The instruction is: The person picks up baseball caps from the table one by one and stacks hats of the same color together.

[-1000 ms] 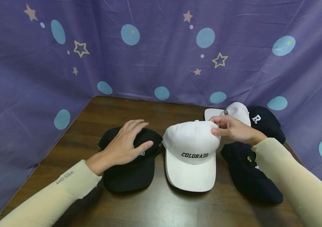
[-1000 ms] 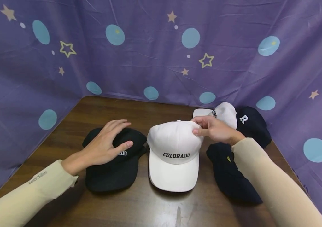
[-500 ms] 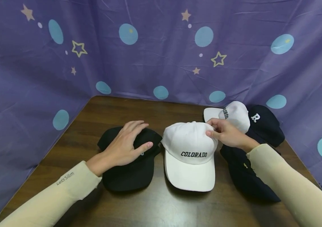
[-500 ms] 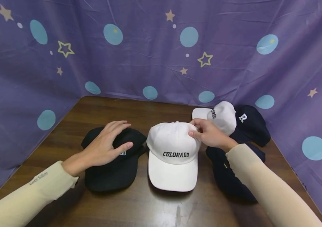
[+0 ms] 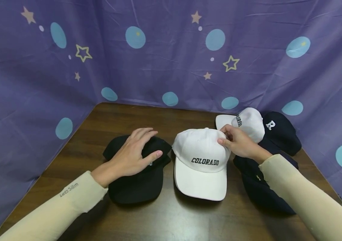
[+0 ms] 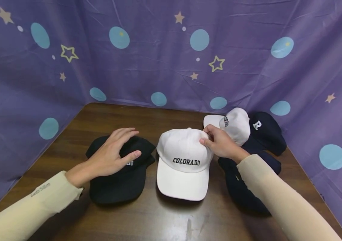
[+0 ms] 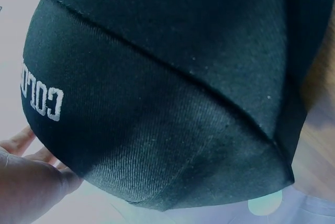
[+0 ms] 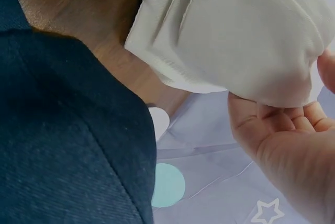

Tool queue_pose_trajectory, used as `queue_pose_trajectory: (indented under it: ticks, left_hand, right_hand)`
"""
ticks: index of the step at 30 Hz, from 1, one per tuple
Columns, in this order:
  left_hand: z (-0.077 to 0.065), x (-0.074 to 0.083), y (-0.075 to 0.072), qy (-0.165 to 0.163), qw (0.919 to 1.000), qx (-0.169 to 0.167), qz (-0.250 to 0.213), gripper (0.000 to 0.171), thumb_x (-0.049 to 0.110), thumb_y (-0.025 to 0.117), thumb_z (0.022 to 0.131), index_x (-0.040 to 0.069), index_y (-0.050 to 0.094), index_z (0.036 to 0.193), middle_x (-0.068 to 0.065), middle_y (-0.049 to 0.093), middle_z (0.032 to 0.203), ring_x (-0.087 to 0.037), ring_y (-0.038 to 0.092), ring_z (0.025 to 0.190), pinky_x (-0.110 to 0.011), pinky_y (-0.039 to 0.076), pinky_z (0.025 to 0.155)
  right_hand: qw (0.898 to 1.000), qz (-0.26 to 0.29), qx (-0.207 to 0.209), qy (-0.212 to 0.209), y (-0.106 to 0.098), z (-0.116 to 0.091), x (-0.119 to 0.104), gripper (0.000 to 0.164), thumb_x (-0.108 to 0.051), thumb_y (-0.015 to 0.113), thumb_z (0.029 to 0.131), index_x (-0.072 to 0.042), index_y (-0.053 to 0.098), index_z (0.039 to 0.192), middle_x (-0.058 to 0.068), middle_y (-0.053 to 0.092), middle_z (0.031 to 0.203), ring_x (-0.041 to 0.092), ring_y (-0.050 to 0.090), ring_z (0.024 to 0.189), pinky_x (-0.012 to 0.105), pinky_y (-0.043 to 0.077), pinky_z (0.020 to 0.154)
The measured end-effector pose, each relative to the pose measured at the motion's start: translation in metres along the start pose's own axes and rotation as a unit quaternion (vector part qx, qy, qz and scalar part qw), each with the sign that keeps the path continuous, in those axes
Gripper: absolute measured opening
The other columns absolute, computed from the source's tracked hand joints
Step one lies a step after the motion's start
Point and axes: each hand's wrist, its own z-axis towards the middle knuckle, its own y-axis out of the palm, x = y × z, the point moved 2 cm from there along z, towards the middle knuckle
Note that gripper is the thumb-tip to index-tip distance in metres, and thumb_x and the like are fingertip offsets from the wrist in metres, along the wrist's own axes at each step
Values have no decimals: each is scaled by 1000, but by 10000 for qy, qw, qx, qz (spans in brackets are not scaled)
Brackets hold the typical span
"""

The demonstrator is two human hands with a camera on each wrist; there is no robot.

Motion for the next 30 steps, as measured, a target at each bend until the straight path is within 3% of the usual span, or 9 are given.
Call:
queue_pose_trajectory:
  ticks: [18, 30]
  left_hand:
    - [1, 2, 2, -22, 10000, -41, -71, 69, 63, 45, 92, 19, 37, 144, -3, 31, 148, -22, 20, 137, -54, 25, 107]
    - [5, 4, 7, 37, 9999, -31, -149, 68, 62, 47, 91, 19, 38, 144, -3, 32, 148, -21, 21, 136, -54, 26, 106]
  right_hand:
    - [9997, -94, -118, -206, -15, -7, -9, 21, -22, 61, 94, -9, 61, 111, 5, 62, 96, 21, 56, 87, 39, 48, 74]
    - [9996, -105, 206, 188, -30, -10, 0, 29, -33, 53, 98, -9, 62, 112, 9, 63, 99, 22, 58, 90, 39, 48, 77]
